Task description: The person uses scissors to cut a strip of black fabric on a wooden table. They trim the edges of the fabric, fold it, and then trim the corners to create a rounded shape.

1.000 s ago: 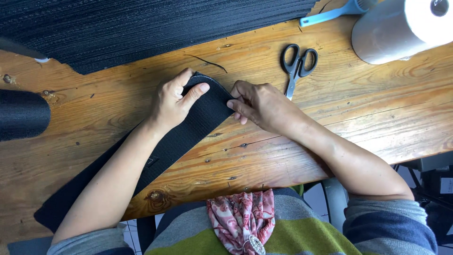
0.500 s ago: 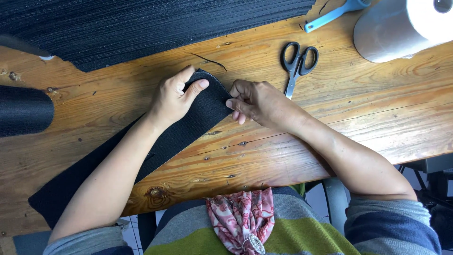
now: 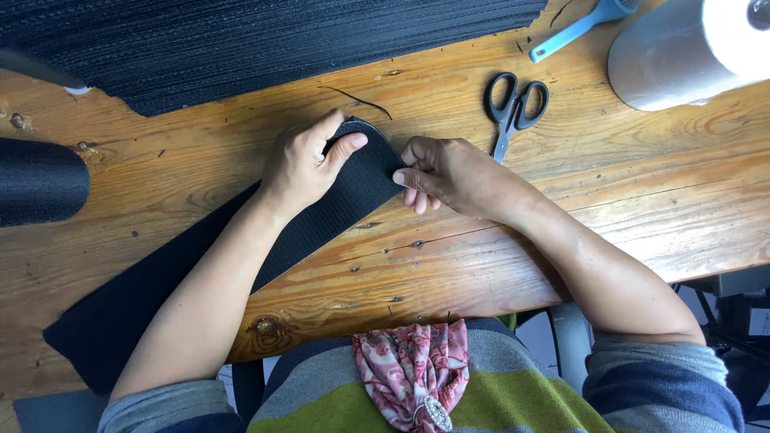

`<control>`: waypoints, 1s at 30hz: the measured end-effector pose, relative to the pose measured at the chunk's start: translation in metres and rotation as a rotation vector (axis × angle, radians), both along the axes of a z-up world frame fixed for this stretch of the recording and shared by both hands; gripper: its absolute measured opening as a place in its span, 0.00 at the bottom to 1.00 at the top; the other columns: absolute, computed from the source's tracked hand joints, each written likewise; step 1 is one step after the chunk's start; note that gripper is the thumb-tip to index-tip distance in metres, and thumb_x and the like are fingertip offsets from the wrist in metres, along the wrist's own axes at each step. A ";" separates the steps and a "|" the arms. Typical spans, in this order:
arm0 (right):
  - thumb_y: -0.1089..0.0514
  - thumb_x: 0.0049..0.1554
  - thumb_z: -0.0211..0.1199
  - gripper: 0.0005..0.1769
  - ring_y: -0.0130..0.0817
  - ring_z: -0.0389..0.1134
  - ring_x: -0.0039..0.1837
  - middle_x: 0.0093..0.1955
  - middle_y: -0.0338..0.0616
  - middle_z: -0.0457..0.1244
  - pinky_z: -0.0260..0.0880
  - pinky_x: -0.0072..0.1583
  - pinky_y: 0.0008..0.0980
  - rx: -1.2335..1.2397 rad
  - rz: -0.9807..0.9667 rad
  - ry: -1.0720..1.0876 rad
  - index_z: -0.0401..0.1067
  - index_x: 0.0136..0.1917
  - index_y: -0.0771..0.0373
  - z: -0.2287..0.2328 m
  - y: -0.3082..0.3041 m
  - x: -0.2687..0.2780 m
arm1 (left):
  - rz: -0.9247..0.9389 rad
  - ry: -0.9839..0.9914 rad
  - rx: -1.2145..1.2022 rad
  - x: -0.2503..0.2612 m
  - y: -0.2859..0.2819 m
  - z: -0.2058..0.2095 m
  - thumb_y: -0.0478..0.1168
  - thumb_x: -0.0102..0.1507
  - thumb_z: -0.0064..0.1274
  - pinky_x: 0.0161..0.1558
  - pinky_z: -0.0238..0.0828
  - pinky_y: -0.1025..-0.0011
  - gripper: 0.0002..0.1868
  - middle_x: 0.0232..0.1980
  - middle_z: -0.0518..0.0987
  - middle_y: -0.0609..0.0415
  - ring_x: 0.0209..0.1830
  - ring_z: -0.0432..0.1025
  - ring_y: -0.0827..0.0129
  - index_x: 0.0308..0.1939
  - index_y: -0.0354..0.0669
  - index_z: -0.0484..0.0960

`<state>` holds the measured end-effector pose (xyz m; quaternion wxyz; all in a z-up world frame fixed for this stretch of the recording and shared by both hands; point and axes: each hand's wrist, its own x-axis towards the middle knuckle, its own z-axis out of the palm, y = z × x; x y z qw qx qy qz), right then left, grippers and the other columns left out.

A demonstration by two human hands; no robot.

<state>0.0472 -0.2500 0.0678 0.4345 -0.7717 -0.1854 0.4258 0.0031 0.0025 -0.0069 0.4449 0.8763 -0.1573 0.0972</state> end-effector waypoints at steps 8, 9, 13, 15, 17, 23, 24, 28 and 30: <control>0.59 0.62 0.60 0.09 0.35 0.77 0.38 0.37 0.49 0.74 0.78 0.44 0.29 -0.087 0.079 0.019 0.74 0.51 0.68 0.008 -0.001 0.004 | -0.039 0.166 -0.075 0.000 -0.008 0.029 0.47 0.72 0.56 0.38 0.73 0.60 0.16 0.30 0.80 0.38 0.31 0.78 0.52 0.43 0.35 0.81; 0.59 0.62 0.60 0.09 0.35 0.77 0.38 0.37 0.49 0.74 0.78 0.44 0.29 -0.088 0.079 0.020 0.74 0.51 0.68 0.006 -0.002 0.005 | -0.039 0.167 -0.076 0.000 -0.007 0.027 0.47 0.72 0.56 0.38 0.73 0.60 0.16 0.30 0.80 0.38 0.31 0.78 0.52 0.43 0.35 0.81; 0.59 0.62 0.60 0.10 0.37 0.78 0.39 0.38 0.51 0.74 0.79 0.44 0.30 -0.071 0.090 0.078 0.74 0.50 0.68 0.003 -0.003 0.008 | -0.022 0.160 -0.012 0.002 -0.007 0.026 0.48 0.73 0.55 0.27 0.64 0.73 0.16 0.21 0.75 0.50 0.20 0.67 0.71 0.38 0.38 0.81; 0.59 0.62 0.60 0.10 0.38 0.78 0.40 0.38 0.52 0.74 0.80 0.45 0.31 -0.067 0.090 0.104 0.75 0.50 0.69 0.002 -0.004 0.008 | -0.022 0.151 0.007 0.001 -0.010 0.029 0.48 0.73 0.55 0.26 0.63 0.74 0.17 0.20 0.73 0.50 0.19 0.66 0.72 0.37 0.38 0.80; 0.58 0.62 0.61 0.11 0.40 0.78 0.40 0.38 0.54 0.74 0.80 0.45 0.33 -0.048 0.089 0.137 0.75 0.50 0.69 -0.001 -0.006 0.008 | -0.064 0.084 -0.105 -0.004 -0.013 0.033 0.41 0.73 0.53 0.39 0.75 0.59 0.14 0.35 0.82 0.34 0.33 0.80 0.48 0.44 0.30 0.81; 0.58 0.62 0.57 0.11 0.40 0.78 0.39 0.36 0.53 0.74 0.80 0.45 0.34 -0.057 0.118 0.103 0.76 0.47 0.68 0.008 -0.007 0.011 | -0.032 -0.124 0.027 0.000 -0.011 -0.003 0.40 0.72 0.56 0.39 0.77 0.58 0.11 0.40 0.84 0.36 0.39 0.81 0.44 0.46 0.32 0.80; 0.58 0.62 0.57 0.11 0.40 0.78 0.39 0.36 0.53 0.74 0.80 0.45 0.34 -0.057 0.118 0.103 0.76 0.47 0.68 0.013 -0.005 0.010 | -0.031 -0.124 0.026 0.000 -0.009 -0.007 0.40 0.72 0.56 0.39 0.77 0.58 0.11 0.40 0.84 0.36 0.39 0.81 0.44 0.46 0.32 0.80; 0.58 0.62 0.58 0.08 0.32 0.76 0.35 0.32 0.44 0.72 0.78 0.43 0.30 -0.096 0.098 -0.071 0.75 0.44 0.62 0.004 -0.001 0.008 | -0.014 -0.147 0.001 -0.001 -0.008 -0.010 0.37 0.72 0.54 0.41 0.78 0.54 0.08 0.41 0.84 0.37 0.39 0.81 0.44 0.49 0.34 0.81; 0.56 0.62 0.59 0.08 0.29 0.76 0.33 0.31 0.39 0.72 0.77 0.42 0.29 -0.100 0.099 -0.141 0.74 0.43 0.59 -0.005 0.001 0.006 | 0.006 -0.147 -0.005 0.001 -0.006 -0.012 0.37 0.72 0.53 0.41 0.78 0.53 0.08 0.40 0.84 0.36 0.39 0.81 0.43 0.49 0.34 0.81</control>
